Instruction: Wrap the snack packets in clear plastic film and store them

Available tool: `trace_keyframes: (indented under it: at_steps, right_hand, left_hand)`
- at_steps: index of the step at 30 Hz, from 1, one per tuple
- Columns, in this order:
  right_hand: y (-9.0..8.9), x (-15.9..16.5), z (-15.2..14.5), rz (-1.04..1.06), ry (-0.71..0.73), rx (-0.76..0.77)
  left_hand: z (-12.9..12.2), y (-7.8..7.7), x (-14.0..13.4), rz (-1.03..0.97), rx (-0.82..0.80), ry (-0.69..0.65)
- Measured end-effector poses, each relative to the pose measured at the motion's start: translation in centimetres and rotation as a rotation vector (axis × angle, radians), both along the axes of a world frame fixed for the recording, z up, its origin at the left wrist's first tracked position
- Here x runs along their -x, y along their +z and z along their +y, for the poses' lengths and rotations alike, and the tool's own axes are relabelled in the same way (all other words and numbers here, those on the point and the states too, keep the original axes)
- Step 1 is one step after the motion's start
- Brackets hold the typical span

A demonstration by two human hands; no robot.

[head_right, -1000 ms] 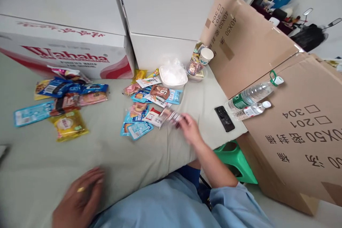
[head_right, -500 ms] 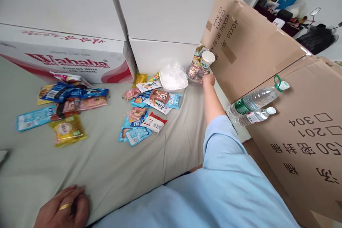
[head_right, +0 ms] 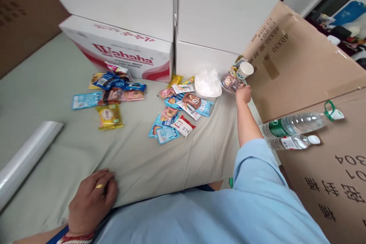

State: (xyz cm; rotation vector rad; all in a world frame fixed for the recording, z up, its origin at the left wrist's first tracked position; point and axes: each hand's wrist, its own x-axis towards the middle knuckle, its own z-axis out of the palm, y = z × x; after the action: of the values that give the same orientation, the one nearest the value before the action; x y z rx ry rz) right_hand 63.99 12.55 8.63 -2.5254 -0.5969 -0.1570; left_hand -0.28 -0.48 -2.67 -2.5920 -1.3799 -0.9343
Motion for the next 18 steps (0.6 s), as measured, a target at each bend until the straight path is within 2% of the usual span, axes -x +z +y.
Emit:
trace_keyframes:
  at_steps: [3,8,10,12,14,18]
  right_hand:
    - [0.6,2.8,0.3,-0.121,0.073,-0.047]
    - [0.8,7.7,2.6,-0.225,0.484,-0.050]
    - [1.0,9.2,3.8,-0.239,0.552,0.001]
    - [1.2,10.2,4.7,-0.242,0.520,0.050]
    - [1.4,10.9,5.4,-0.198,0.430,0.062]
    - [1.2,12.0,5.8,0.039,0.325,0.011]
  left_hand:
    - [0.0,0.1,0.0,-0.008,-0.025,0.002]
    - [-0.1,0.1,0.2,-0.015,-0.002,-0.012]
    - [-0.2,0.0,0.3,-0.024,0.008,-0.011]
    - [-0.3,-0.1,0.3,-0.035,0.019,-0.005]
    - [-0.4,-0.1,0.3,-0.051,0.028,-0.003]
    - [-0.5,0.1,0.3,-0.073,0.012,-0.014]
